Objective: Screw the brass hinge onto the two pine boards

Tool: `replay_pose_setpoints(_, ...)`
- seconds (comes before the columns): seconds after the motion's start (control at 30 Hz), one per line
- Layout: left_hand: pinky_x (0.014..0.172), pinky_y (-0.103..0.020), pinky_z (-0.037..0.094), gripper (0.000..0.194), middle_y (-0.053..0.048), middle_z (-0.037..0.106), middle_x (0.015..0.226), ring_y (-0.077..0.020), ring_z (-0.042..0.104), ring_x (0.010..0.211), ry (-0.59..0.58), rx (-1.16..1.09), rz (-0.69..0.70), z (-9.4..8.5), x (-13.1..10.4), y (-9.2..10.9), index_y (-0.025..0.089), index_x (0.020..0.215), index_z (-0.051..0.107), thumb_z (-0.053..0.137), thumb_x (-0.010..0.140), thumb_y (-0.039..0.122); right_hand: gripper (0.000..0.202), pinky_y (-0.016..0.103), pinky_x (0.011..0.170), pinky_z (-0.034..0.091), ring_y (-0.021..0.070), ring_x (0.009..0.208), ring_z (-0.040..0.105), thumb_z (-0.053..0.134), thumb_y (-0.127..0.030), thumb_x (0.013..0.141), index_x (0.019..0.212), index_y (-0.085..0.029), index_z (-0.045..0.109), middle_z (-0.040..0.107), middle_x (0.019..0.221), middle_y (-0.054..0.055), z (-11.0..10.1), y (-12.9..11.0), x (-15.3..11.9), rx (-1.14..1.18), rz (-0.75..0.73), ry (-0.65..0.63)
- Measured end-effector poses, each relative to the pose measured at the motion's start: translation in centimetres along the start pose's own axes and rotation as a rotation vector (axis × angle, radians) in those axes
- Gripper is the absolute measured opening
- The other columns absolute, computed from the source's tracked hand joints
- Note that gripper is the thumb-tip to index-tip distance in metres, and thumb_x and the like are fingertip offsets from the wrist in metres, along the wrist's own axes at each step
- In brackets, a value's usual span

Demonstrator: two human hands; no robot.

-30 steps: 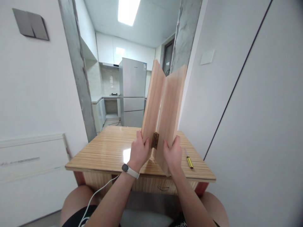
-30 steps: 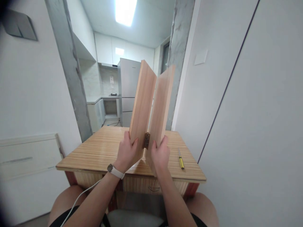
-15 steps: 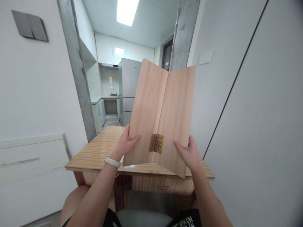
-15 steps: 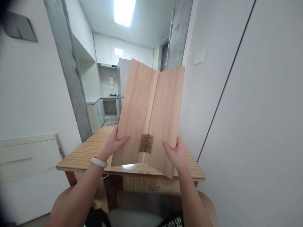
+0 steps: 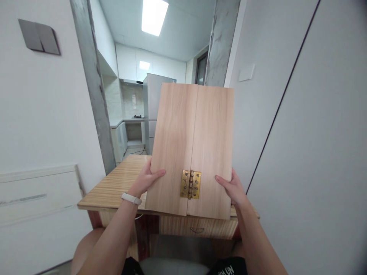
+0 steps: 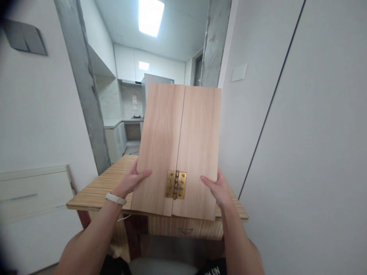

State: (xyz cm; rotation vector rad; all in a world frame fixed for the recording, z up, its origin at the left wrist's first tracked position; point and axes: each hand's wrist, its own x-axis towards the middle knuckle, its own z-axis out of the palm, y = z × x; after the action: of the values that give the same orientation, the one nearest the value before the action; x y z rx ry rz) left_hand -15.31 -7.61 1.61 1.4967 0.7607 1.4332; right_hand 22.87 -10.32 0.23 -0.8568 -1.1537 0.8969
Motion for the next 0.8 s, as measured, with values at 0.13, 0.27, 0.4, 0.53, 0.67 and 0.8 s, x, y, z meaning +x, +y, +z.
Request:
replay_pose_setpoints(0.13,0.109,-0.052,0.056,0.08,-0.014,0.065,0.145,-0.0334,0.066,0.131,0.024,0.068,0.039,-0.1,0.0,0.6,0.023,0.149,0.046,0.086,0.084,0.044,0.083,0.055,0.098,0.063,0.0357,0.113,0.076,0.095,-0.044,0.069,0.141,-0.024,0.058,0.076,0.13,0.014,0.4,-0.3,0.2,-0.039,-0.042,0.008)
replay_pose_setpoints(0.27,0.107,-0.048,0.056,0.063,-0.012,0.068,0.137,-0.0301,0.066,0.127,0.113,0.267,0.154,0.3,0.2,1.3,0.021,0.137,0.053,0.083,0.086,0.044,0.074,0.055,0.101,0.06,0.0344,0.116,0.073,0.092,-0.046,0.072,0.135,-0.024,0.06,0.075,0.131,0.015,1.8,-0.9,0.2,-0.175,-0.151,0.06)
replay_pose_setpoints(0.4,0.098,-0.043,0.056,0.046,-0.011,0.07,0.123,-0.028,0.069,0.115,0.236,0.469,0.237,2.4,0.4,1.0,0.02,0.121,0.054,0.079,0.088,0.041,0.059,0.052,0.1,0.058,0.0333,0.112,0.072,0.085,-0.05,0.078,0.124,-0.022,0.06,0.075,0.124,0.015,4.7,-1.0,-0.2,-0.396,-0.272,0.18)
replay_pose_setpoints(0.53,0.078,-0.037,0.054,0.032,-0.009,0.071,0.107,-0.029,0.072,0.098,0.345,0.625,0.192,5.8,-0.2,0.1,0.023,0.117,0.049,0.069,0.096,0.038,0.043,0.044,0.082,0.056,0.0333,0.095,0.072,0.069,-0.052,0.089,0.118,-0.022,0.058,0.076,0.104,0.013,8.7,-0.1,-1.4,-0.65,-0.256,0.299)
replay_pose_setpoints(0.67,0.065,-0.033,0.045,0.021,-0.006,0.068,0.089,-0.0292,0.071,0.081,0.383,0.756,0.141,8.6,-0.9,-0.4,0.024,0.112,0.047,0.06,0.102,0.038,0.041,0.038,0.066,0.045,0.033,0.078,0.069,0.054,-0.051,0.097,0.123,-0.02,0.057,0.073,0.089,0.011,11.9,0.9,-2.6,-0.847,-0.173,0.386)
replay_pose_setpoints(0.8,0.064,-0.032,0.043,0.02,-0.006,0.067,0.086,-0.0293,0.07,0.079,0.378,0.784,0.144,8.9,-0.9,-0.4,0.025,0.111,0.046,0.058,0.102,0.038,0.04,0.037,0.065,0.043,0.0332,0.078,0.069,0.052,-0.051,0.098,0.122,-0.02,0.057,0.073,0.088,0.012,12.3,1.0,-2.9,-0.887,-0.163,0.399)
